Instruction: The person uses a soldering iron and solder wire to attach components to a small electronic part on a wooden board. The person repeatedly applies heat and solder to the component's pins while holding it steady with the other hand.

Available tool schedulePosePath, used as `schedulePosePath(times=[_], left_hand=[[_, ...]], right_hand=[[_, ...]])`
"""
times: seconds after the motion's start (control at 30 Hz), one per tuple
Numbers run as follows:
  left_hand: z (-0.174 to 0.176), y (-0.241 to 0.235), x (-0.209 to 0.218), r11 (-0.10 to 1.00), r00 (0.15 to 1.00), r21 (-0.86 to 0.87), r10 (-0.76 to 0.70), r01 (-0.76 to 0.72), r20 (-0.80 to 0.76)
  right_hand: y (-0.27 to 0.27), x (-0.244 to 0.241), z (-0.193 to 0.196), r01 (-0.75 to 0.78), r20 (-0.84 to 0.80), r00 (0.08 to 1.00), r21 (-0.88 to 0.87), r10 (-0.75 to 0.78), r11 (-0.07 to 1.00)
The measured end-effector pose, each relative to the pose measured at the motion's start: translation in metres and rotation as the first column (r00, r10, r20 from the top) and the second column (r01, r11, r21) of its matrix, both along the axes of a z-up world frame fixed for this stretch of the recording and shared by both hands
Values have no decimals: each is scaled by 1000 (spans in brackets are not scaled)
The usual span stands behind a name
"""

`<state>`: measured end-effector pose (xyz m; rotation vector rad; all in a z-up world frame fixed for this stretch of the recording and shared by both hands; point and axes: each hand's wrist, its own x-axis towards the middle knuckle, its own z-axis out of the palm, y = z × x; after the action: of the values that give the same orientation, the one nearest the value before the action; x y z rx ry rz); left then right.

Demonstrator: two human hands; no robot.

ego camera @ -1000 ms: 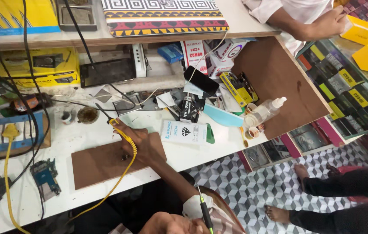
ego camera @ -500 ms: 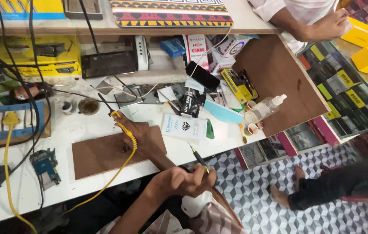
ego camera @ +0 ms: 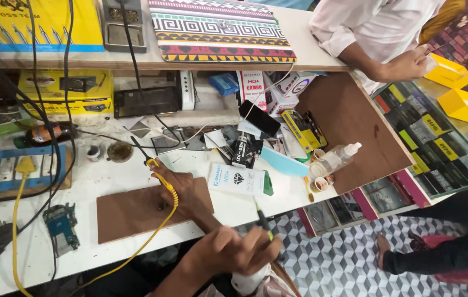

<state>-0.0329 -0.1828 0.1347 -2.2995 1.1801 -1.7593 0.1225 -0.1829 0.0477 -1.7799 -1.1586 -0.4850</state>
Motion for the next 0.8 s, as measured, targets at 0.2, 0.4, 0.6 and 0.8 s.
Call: schedulePosePath(times=[0.2, 0.4, 0.6, 0.8], left_hand=[[-12, 0, -2, 981, 987, -184, 81, -55, 138], [41, -28, 36, 990, 976, 44, 123, -133, 178], [-8, -12, -16, 989, 987, -130, -47, 67, 151], [-75, 82, -43, 855, 990, -518, -92, 23, -107]], right_hand=[[6, -11, -17, 4, -41, 999, -15, -5, 1000], [-9, -25, -21, 75, 3, 997, -15, -75, 997], [5, -23, -17, 92, 106, 990, 10, -93, 996], [12, -23, -15, 161, 246, 949, 156, -196, 975]])
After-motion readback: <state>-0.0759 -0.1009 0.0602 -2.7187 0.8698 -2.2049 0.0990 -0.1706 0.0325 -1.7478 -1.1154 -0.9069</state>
